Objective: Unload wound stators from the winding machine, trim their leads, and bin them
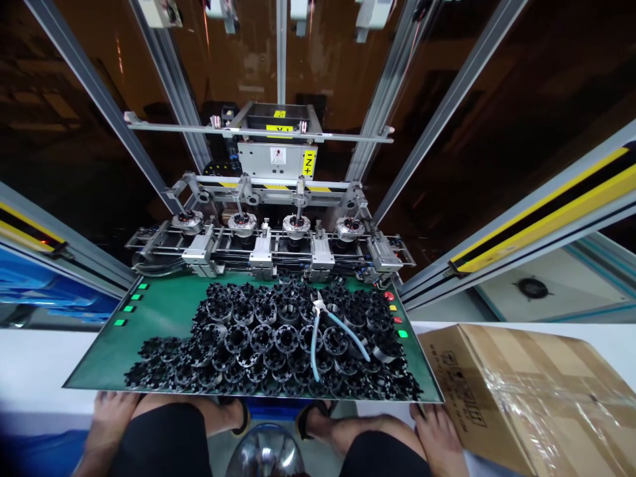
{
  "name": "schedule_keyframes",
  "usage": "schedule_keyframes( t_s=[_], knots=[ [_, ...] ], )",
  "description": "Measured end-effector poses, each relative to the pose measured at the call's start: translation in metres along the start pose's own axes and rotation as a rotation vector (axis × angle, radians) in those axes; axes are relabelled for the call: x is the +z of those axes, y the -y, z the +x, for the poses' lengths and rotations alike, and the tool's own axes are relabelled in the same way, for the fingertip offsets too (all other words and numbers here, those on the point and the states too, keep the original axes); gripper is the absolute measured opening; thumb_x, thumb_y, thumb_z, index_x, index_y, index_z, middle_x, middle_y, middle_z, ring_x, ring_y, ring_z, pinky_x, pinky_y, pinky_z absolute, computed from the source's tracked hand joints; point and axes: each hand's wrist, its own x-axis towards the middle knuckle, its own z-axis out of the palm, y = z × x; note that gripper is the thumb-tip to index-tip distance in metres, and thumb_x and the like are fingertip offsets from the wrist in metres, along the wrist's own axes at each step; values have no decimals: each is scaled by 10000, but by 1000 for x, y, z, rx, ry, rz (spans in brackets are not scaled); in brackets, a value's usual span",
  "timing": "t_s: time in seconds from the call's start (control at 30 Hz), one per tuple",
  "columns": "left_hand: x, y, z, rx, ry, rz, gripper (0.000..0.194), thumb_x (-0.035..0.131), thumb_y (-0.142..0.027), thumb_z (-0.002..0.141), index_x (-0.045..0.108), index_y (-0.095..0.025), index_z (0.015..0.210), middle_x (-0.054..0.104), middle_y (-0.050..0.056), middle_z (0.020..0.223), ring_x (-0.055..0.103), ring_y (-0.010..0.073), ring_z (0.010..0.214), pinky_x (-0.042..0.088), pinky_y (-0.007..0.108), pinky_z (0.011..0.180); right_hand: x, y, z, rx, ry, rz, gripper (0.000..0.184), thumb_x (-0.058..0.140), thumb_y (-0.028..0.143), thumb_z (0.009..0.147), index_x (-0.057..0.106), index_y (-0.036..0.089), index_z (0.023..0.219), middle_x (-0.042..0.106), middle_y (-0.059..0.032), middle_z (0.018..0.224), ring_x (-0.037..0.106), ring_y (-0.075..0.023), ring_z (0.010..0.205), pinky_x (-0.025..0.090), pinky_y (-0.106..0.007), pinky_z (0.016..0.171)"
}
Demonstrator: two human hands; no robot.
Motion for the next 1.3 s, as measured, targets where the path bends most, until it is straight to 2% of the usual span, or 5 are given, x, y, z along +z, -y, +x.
schedule_keyframes(
  t_s=[0.2,0.4,0.87,1.07,1.3],
  knots=[
    [-8,0,0,6,-6,-60,506,527,-18,1124,970,-187,1298,888,233,1410,827,425,1347,567,682,1281,-14,2,6,-46,40,-34,441,752,197,859,870,317,1267,815,-160,1395,692,-411,1403,572,-569,1233],
    [-7,0,-1,11,-8,-3,521,502,-5,1127,960,-197,1285,899,202,1398,815,384,1360,570,609,1257,-23,8,13,-2,-1,-1,454,810,227,806,857,330,1246,801,-147,1380,663,-412,1399,546,-561,1219],
    [14,6,-3,37,-72,10,505,520,5,1133,969,-179,1273,907,200,1353,820,417,1320,563,610,1223,-13,3,9,-8,45,15,420,785,249,852,856,336,1256,799,-141,1386,674,-407,1381,550,-550,1206],
    [24,8,3,5,10,-7,461,585,-18,1117,965,-204,1299,892,207,1388,801,399,1358,558,590,1242,2,-8,0,-59,18,-68,355,722,194,978,898,307,1266,828,-171,1442,702,-400,1405,593,-520,1174],
    [3,4,7,-43,37,-128,403,597,-34,1034,949,-195,1148,883,203,1194,798,409,1241,556,664,1257,-1,-3,1,-19,2,-88,359,764,171,952,897,294,1263,844,-161,1437,704,-389,1426,609,-527,1232]
  ],
)
